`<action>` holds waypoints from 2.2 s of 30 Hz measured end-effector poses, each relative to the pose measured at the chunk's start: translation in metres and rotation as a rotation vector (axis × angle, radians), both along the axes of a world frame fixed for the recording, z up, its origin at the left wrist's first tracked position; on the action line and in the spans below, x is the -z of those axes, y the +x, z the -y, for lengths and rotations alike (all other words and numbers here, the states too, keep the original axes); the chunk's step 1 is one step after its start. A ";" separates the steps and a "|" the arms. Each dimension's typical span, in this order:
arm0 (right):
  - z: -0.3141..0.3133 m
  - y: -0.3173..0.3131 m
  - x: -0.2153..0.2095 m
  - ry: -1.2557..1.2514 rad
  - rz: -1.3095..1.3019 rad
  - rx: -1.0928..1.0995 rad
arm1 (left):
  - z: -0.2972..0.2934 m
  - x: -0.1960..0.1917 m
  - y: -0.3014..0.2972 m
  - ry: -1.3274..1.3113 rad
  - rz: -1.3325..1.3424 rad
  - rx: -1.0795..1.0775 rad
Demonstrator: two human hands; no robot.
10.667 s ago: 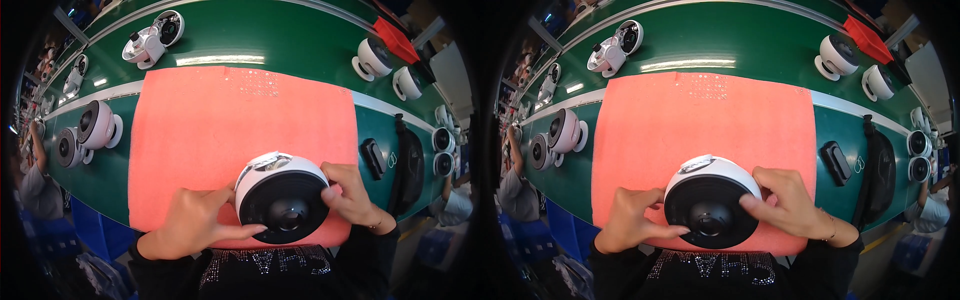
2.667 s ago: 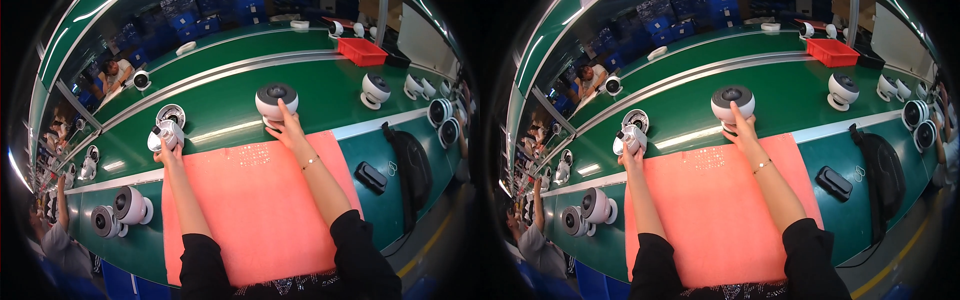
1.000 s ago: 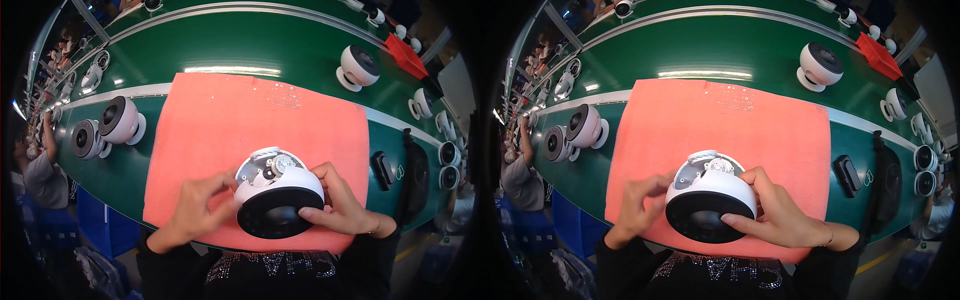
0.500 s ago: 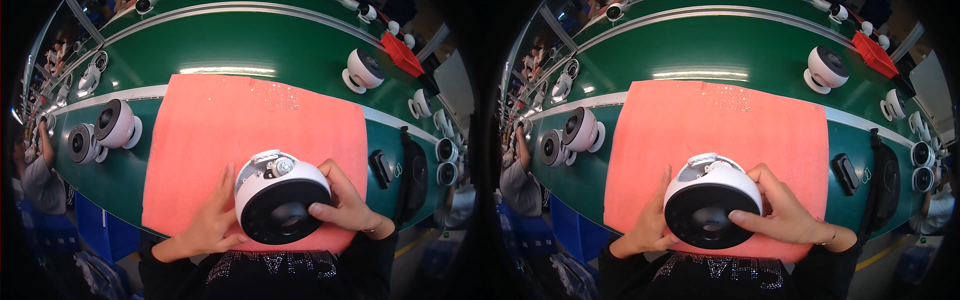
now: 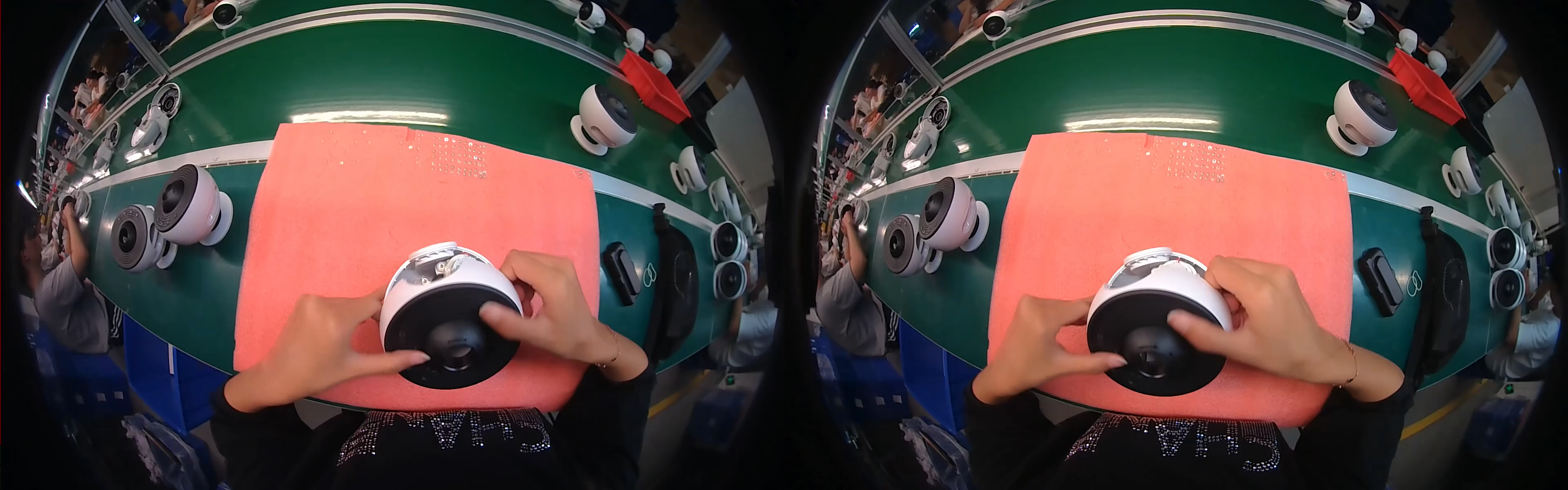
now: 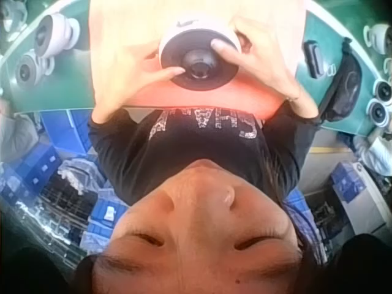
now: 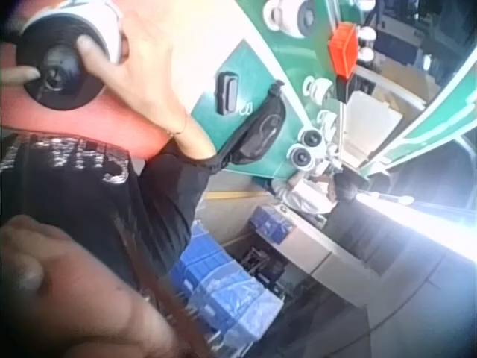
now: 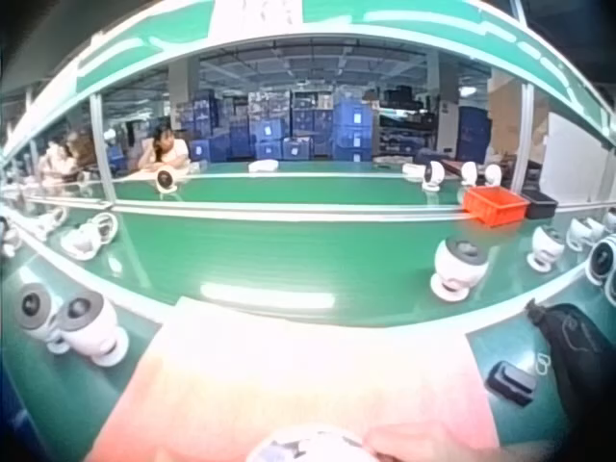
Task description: Assembling and testing the mechanical rotation of dome security camera components on a production line.
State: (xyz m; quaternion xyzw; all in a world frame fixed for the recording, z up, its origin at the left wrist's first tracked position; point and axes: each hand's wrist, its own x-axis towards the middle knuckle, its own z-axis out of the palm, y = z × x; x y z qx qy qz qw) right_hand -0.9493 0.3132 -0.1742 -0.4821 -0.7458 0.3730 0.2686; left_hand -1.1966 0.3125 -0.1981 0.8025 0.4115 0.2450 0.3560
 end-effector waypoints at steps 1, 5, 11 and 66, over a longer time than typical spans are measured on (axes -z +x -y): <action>-0.006 0.001 -0.001 -0.020 0.057 0.001 | -0.006 -0.003 -0.002 -0.028 -0.116 0.023; -0.025 0.000 0.008 -0.018 0.206 -0.014 | -0.022 -0.009 0.001 -0.056 -0.316 0.053; -0.028 0.012 0.019 0.102 0.297 -0.127 | -0.025 -0.007 0.006 0.079 -0.369 0.103; -0.085 -0.146 0.012 0.592 -0.337 0.061 | -0.114 0.007 -0.048 -0.331 1.366 -0.274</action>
